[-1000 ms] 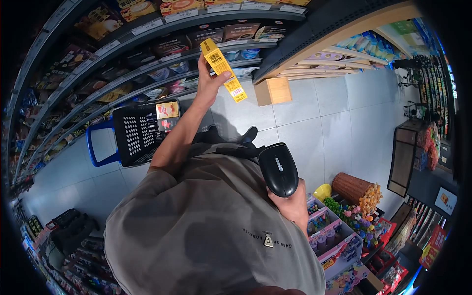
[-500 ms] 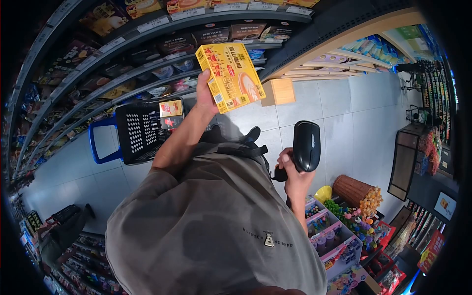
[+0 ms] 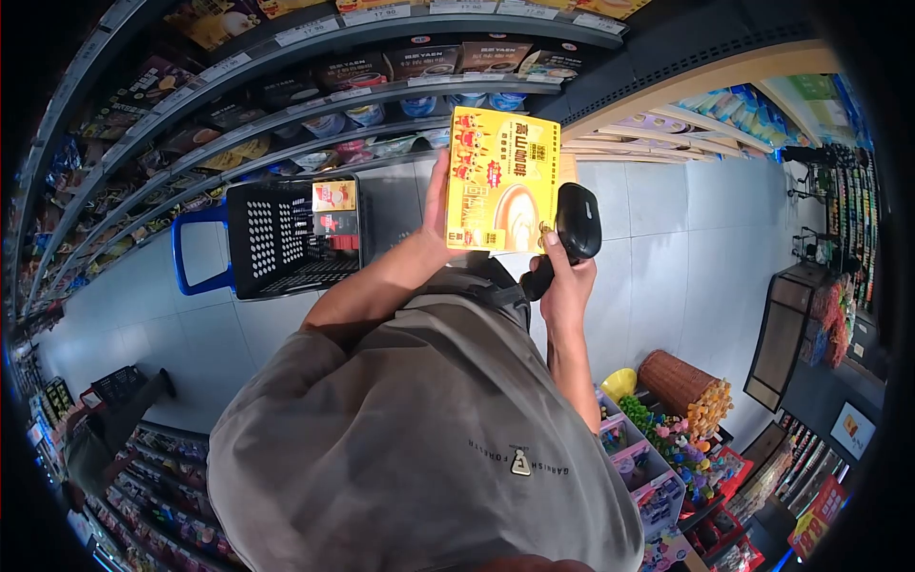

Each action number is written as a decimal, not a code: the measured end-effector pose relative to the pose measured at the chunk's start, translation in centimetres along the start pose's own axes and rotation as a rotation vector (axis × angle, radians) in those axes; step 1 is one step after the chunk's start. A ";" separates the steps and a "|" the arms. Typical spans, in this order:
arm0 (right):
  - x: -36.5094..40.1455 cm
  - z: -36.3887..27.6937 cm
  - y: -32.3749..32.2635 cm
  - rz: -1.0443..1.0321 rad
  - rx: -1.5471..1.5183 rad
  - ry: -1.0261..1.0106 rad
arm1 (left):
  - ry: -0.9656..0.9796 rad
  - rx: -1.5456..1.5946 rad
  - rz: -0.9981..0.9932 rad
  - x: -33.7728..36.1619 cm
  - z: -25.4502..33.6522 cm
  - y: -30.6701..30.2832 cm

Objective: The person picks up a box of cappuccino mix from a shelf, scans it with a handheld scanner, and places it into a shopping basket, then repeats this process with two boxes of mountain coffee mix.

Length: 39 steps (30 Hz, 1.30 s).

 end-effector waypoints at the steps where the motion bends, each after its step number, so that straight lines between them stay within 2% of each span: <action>1: -0.3 0.0 -0.3 -0.022 0.004 0.012 | 0.007 0.003 0.002 -0.2 -0.4 -0.1; 4: -1.6 0.1 -1.5 -0.076 -0.007 0.036 | 0.036 -0.023 0.007 -0.7 -1.3 -0.4; 6: -2.9 -0.2 -2.4 -0.117 -0.051 0.048 | 0.031 -0.210 0.039 -1.0 -1.6 -0.8; 8: -4.0 -1.0 -3.1 -0.158 -0.060 0.056 | 0.014 -0.148 -0.024 -1.6 -1.8 -0.7; 10: -4.9 -1.7 -4.1 -0.139 0.035 -0.031 | 0.177 -0.426 0.284 -2.0 -1.2 -1.4; 11: -5.4 -1.9 -5.0 -0.153 0.065 -0.021 | 0.190 -0.421 0.295 -2.0 -1.0 -1.6; 14: -6.2 -2.7 -6.4 -0.136 0.158 -0.058 | 0.371 -0.783 0.160 -2.3 0.3 -0.4; 16: -7.2 -2.5 -7.6 -0.174 0.173 -0.083 | 0.339 -0.786 0.199 -2.2 0.4 0.2; 19: -8.3 -1.9 -8.5 -0.239 0.232 -0.106 | 0.203 -1.178 0.282 -1.8 0.7 0.7; 20: -8.7 -1.5 -8.6 -0.258 0.201 -0.099 | 0.212 -1.171 0.300 -1.5 0.9 1.6; 22: -9.8 -0.3 -9.4 -0.297 0.176 -0.081 | 0.010 -1.416 0.364 -1.2 0.3 3.2; 23: -10.5 0.8 -10.1 -0.343 0.200 -0.064 | 0.058 -1.546 0.362 -1.1 0.0 2.7; 25: -11.3 1.8 -10.6 -0.455 0.245 -0.007 | 0.043 -1.615 0.389 -0.6 -0.3 1.8; 28: -12.3 5.5 -12.3 -0.477 0.455 0.178 | 0.041 -1.694 0.421 0.9 -1.4 0.2; 30: -11.8 6.5 -12.2 -0.490 0.516 0.157 | 0.099 -2.116 0.357 2.0 -1.5 -0.5; 32: -10.7 7.3 -12.0 -0.505 0.581 0.139 | 0.128 -2.118 0.355 3.9 -1.3 -1.6; 34: -9.2 8.5 -11.9 -0.379 0.434 0.098 | 0.127 -2.356 0.409 6.2 -0.6 -2.9; 36: -8.2 10.1 -12.7 -0.349 0.472 0.099 | 0.136 -2.414 0.443 8.8 0.6 -4.1; 38: -7.1 11.9 -13.8 -0.313 0.706 0.172 | 0.146 -2.502 0.483 11.9 2.6 -4.8; 39: -6.3 13.2 -13.9 -0.277 0.711 0.166 | 0.134 -2.492 0.531 13.7 3.8 -5.2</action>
Point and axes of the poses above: each hand's wrist, its own x-axis away from the middle knuckle, its own y-axis out of the palm, z = x × y, the point moved 2 cm from there along -x, towards the middle knuckle
